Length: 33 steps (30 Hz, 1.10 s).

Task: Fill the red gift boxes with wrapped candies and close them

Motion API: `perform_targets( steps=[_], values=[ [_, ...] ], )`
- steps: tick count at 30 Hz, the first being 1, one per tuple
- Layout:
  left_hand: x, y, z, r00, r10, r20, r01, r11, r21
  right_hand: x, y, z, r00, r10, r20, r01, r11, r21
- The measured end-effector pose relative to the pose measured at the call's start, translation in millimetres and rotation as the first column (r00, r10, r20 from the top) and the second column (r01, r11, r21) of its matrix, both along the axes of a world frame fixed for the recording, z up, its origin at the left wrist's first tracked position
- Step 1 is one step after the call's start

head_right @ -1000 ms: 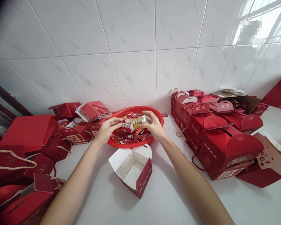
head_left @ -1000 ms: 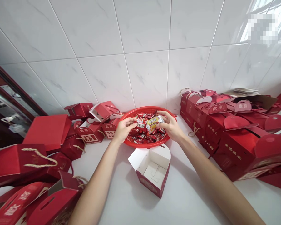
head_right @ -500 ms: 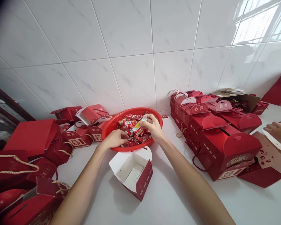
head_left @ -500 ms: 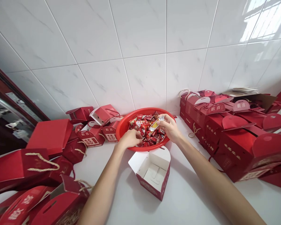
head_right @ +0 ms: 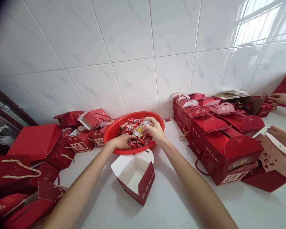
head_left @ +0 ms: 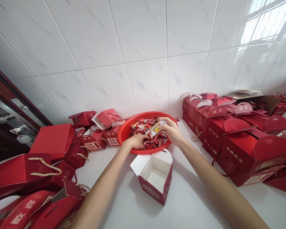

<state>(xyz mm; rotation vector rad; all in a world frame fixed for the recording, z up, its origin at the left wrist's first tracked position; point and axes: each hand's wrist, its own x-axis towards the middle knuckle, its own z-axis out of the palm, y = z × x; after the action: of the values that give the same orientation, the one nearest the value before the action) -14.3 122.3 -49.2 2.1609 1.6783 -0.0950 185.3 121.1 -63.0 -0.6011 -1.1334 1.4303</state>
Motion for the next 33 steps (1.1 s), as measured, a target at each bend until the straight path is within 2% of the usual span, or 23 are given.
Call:
perform_targets(
  steps=[3,5,7,10,14,17,20,25,29,33],
  values=[
    [-2.7,0.0,-3.7,0.987,0.016,0.162,-0.024,0.998,0.05,0.8,0.5,0.7,0.999,-0.012,-0.038,0.012,1.0,-0.008],
    [-3.9,0.0,-5.1,0.95,0.035,0.31,-0.062,0.995,0.076,1.2,1.3,1.2,0.998,-0.013,-0.063,0.012,1.0,-0.014],
    [-4.4,0.3,-5.6,0.873,0.049,0.485,-0.121,0.986,0.117,1.7,2.4,1.5,0.997,-0.012,-0.082,0.01,0.999,-0.031],
    [-5.1,0.6,-5.1,0.711,0.038,0.702,-0.217,0.962,0.168,2.1,3.6,2.1,0.993,-0.023,-0.114,0.016,0.998,-0.061],
    [-6.7,-1.8,-3.4,0.545,0.066,0.836,-0.313,0.941,0.13,2.2,4.1,3.3,0.989,-0.031,-0.145,0.017,0.995,-0.103],
    [-7.0,-4.1,-2.4,0.46,0.086,0.884,-0.332,0.94,0.081,2.2,4.0,4.7,0.986,-0.048,-0.158,0.024,0.988,-0.153],
    [-6.6,-4.9,-2.9,0.425,0.09,0.901,-0.317,0.947,0.055,2.7,3.3,6.9,0.984,-0.048,-0.17,0.017,0.984,-0.179],
    [-6.3,-5.1,-3.9,0.414,0.155,0.897,-0.316,0.949,-0.019,2.7,3.5,8.4,0.983,-0.021,-0.18,-0.01,0.985,-0.17],
    [-8.4,-4.5,-2.8,0.401,0.07,0.913,-0.309,0.949,0.063,1.5,7.8,4.8,0.98,-0.056,-0.19,0.015,0.978,-0.206],
    [-11.1,-4.4,-2.3,0.41,0.05,0.911,-0.204,0.978,0.038,1.8,10.6,1.4,0.979,-0.071,-0.19,0.027,0.974,-0.224]
  ],
)
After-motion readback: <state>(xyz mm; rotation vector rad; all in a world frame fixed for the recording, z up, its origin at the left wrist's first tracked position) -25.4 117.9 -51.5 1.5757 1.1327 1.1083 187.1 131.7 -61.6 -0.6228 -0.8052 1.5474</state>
